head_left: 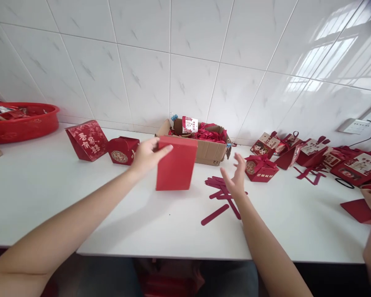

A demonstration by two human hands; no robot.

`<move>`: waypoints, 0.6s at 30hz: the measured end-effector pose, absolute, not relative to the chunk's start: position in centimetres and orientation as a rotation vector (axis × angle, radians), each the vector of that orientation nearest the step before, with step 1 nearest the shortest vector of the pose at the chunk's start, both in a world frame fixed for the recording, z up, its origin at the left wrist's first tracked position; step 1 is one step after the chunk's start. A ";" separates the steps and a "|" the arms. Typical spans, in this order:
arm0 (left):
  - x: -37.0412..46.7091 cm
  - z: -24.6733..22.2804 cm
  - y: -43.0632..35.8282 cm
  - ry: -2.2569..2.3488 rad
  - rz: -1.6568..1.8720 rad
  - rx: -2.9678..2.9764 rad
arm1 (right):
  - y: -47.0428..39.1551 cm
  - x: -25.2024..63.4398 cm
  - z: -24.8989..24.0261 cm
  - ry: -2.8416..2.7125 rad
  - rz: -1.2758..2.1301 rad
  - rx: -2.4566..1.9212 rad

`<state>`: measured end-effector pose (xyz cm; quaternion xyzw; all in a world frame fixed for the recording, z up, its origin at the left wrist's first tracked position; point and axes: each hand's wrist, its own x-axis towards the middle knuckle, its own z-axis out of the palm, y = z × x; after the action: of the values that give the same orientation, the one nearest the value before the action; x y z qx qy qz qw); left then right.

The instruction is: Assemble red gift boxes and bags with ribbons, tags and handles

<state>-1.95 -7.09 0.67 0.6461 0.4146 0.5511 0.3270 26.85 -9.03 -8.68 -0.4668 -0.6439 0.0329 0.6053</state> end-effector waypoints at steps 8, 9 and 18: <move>3.4 -3.4 -9.1 0.838 1.146 1.500 | -10.8 22.6 -8.0 -1.272 0.907 -0.781; 3.5 -3.1 -9.0 0.823 1.107 1.524 | -10.8 22.7 -7.7 -1.242 0.904 -0.791; 3.7 2.5 5.6 1.450 1.511 1.717 | -10.6 23.5 -7.6 -1.297 0.830 -0.761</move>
<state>3.70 5.57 2.50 0.6194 0.5229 0.5448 0.2150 23.51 -10.56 -7.64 -0.3353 -0.5715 0.3660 0.6534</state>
